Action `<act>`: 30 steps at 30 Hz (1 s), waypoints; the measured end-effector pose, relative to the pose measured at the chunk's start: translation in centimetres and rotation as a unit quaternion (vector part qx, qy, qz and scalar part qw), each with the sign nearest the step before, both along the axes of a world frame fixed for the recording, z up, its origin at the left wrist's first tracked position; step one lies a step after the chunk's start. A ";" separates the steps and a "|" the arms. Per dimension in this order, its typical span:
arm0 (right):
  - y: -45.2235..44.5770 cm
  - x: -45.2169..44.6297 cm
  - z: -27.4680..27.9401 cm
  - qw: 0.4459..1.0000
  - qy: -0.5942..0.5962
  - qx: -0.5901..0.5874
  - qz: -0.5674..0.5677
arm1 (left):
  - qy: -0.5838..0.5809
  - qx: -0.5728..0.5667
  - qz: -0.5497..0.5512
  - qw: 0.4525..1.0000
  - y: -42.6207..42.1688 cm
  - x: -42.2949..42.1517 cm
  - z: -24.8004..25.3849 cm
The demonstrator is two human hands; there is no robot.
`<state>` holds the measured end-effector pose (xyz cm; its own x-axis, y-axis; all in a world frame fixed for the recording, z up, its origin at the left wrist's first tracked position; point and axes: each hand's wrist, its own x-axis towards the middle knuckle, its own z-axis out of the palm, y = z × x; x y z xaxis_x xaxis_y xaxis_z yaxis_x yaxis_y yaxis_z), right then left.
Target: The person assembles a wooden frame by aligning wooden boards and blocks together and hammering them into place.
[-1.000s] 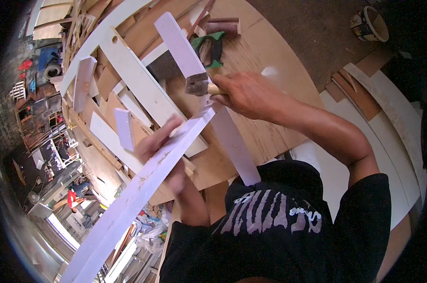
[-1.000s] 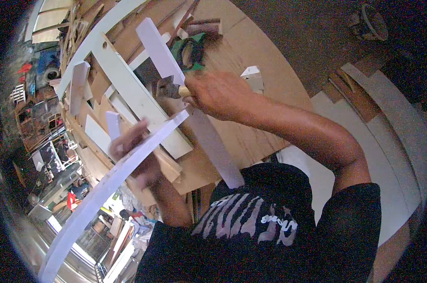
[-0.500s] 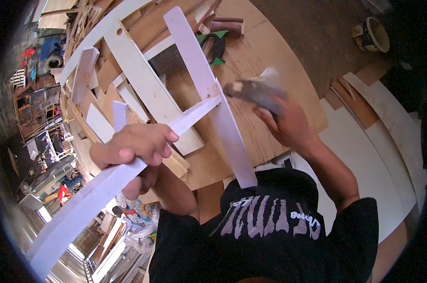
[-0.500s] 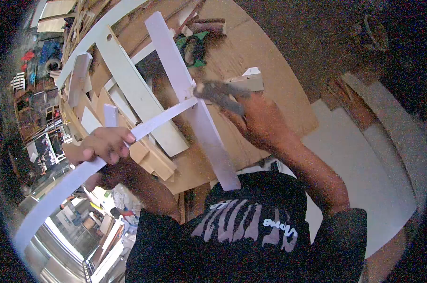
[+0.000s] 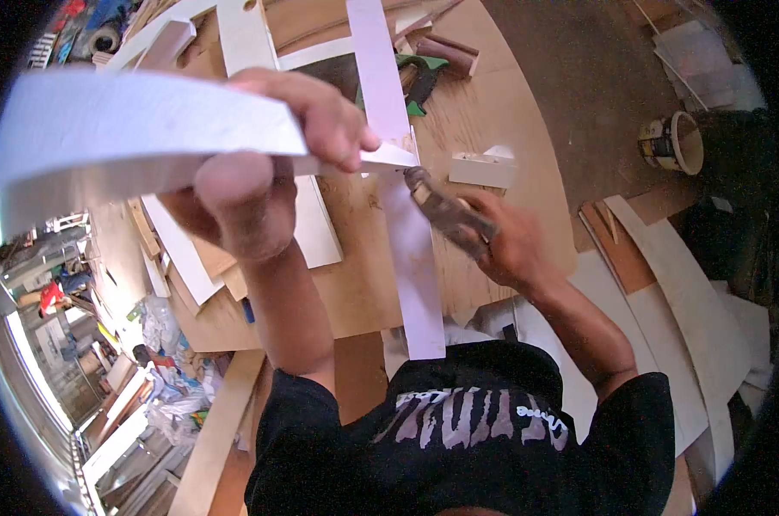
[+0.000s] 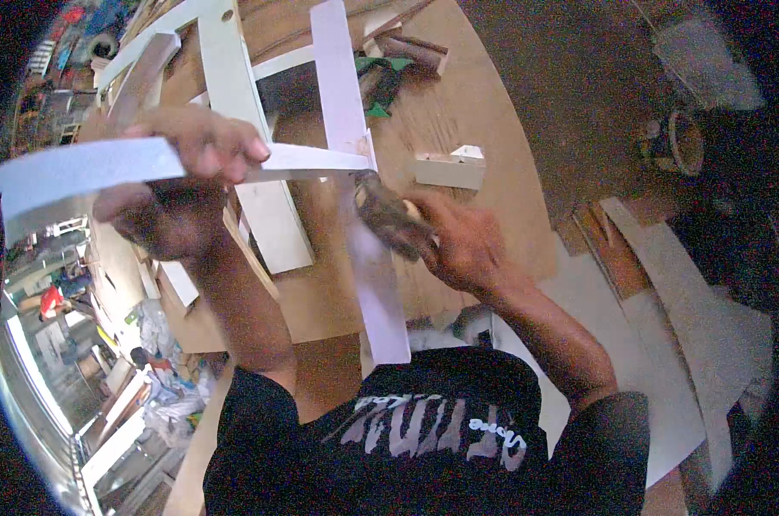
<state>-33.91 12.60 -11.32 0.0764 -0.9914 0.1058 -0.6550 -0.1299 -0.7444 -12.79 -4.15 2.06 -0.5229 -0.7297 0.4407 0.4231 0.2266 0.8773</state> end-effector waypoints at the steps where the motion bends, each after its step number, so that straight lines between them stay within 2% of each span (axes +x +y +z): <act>1: -0.2 0.1 -0.6 1.000 0.002 -0.001 0.006 | -0.003 0.000 0.017 1.000 0.1 -0.1 0.1; 3: -1.0 0.8 -1.0 0.992 -0.067 -0.072 -0.078 | -0.014 -0.008 0.036 0.999 0.1 0.1 0.0; 4: -1.2 1.0 -0.9 0.992 -0.068 -0.076 -0.078 | -0.012 -0.015 0.035 0.999 -0.2 0.5 -0.2; 7: -1.4 1.7 -1.6 0.957 -0.177 0.113 -0.200 | 0.006 -0.034 -0.012 0.999 -0.9 1.4 -0.1; 8: -1.4 2.2 -2.8 0.955 -0.184 0.111 -0.206 | 0.022 -0.036 -0.033 0.999 -1.0 1.5 0.1; 10: -1.9 2.8 -4.0 0.969 -0.144 -0.080 -0.186 | 0.053 -0.012 -0.043 0.998 -0.7 2.1 0.4; 11: -1.8 2.8 -3.0 0.972 -0.140 -0.012 -0.188 | 0.053 -0.003 -0.034 0.998 -0.4 2.2 0.8; 15: -1.4 4.0 -5.2 0.963 -0.163 0.056 -0.205 | 0.021 -0.031 -0.029 0.999 -1.2 6.8 2.7; 18: -1.1 4.5 -5.8 0.962 -0.135 0.080 -0.222 | 0.022 -0.062 -0.009 0.998 -1.0 8.2 5.6; 20: -0.3 4.7 -5.6 0.973 -0.007 0.120 -0.197 | 0.023 -0.059 0.030 0.998 -0.6 9.8 7.7; 21: 0.2 5.0 -6.0 0.974 -0.013 0.114 -0.198 | 0.018 -0.067 0.027 0.997 -0.5 10.6 8.9; 23: 0.8 5.9 -7.5 0.978 0.063 0.111 -0.162 | 0.060 -0.050 0.051 0.996 -0.1 12.2 11.4; 28: 0.4 7.9 -7.6 0.971 0.106 0.121 -0.179 | 0.118 -0.047 0.041 0.991 1.1 17.0 17.1; 30: -0.2 8.6 -6.8 0.968 0.118 0.111 -0.191 | 0.176 -0.062 0.035 0.982 1.8 18.4 18.7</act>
<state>-25.27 12.41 -18.13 -0.3041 -0.9485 -0.0886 -0.7794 0.3012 -0.5494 5.62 -2.33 20.74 -0.2734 -0.6877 0.6726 0.6747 0.3613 0.6436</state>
